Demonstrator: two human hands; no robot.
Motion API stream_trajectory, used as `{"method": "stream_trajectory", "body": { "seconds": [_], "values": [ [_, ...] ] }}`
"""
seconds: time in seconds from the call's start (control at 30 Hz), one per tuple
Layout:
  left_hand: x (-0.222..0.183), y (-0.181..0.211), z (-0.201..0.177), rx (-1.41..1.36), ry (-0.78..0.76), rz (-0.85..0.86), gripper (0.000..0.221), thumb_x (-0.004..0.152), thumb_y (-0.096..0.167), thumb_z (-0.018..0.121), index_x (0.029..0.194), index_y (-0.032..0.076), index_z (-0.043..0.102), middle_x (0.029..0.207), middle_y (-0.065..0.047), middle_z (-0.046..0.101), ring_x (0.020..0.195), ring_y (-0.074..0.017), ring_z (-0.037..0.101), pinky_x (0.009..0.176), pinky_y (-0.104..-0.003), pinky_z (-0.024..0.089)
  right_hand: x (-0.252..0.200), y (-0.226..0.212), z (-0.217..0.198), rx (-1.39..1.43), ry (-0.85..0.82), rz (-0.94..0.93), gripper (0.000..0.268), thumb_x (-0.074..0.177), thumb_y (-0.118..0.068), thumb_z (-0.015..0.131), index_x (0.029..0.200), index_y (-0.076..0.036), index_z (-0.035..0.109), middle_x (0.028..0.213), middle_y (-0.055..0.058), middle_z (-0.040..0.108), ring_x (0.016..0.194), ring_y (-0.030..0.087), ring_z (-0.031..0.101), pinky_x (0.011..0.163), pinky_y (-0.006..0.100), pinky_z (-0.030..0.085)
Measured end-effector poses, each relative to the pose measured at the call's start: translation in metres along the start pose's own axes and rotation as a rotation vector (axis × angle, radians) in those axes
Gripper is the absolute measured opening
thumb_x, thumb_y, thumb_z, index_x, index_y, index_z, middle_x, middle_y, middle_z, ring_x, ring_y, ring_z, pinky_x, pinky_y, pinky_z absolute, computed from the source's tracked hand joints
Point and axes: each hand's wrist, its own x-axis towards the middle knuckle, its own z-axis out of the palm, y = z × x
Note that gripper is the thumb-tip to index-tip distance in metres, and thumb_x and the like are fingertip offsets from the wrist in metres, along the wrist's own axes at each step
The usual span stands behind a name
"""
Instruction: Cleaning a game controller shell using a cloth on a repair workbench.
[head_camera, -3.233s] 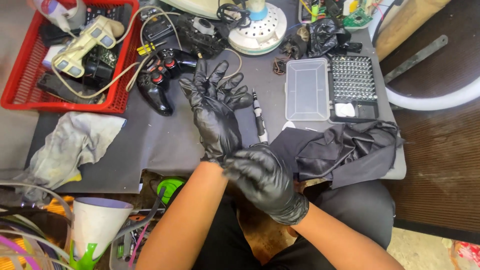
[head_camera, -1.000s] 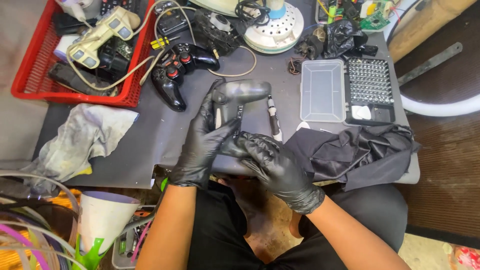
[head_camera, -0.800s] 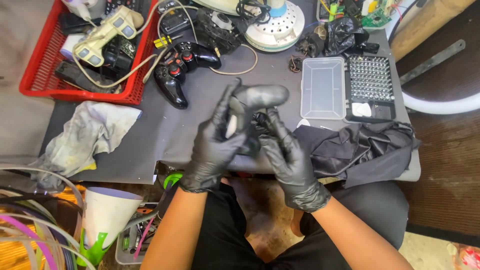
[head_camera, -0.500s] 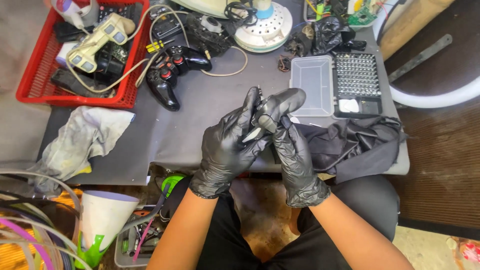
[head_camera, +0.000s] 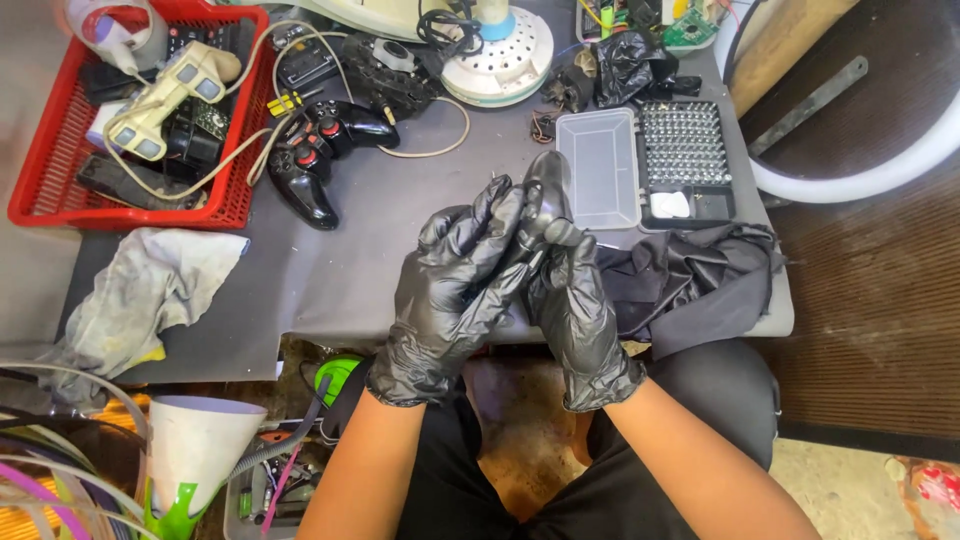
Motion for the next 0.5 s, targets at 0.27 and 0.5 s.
{"method": "stream_trajectory", "body": {
  "seconds": [0.27,0.5],
  "values": [
    [-0.006,0.01,0.012,-0.347,-0.028,-0.214,0.037,0.107,0.008,0.06,0.144,0.01,0.059,0.16,-0.016,0.048,0.142,-0.0324,0.054,0.127,-0.037,0.039,0.006,0.009,-0.003,-0.108,-0.128,-0.034,0.047,0.095,-0.021,0.059,0.138,-0.002,0.061,0.147,0.018,0.062,0.137,0.025,0.06,0.117,0.037,0.049],
    [0.002,0.005,-0.016,-0.632,0.208,-0.403,0.04,0.1,0.02,0.063,0.133,-0.003,0.066,0.129,-0.02,0.07,0.102,-0.0226,0.072,0.086,-0.034,0.062,-0.011,-0.018,0.048,0.407,-0.132,0.229,0.053,0.091,-0.036,0.061,0.131,-0.002,0.066,0.125,0.034,0.068,0.107,0.047,0.071,0.082,0.061,0.062]
  ]
}}
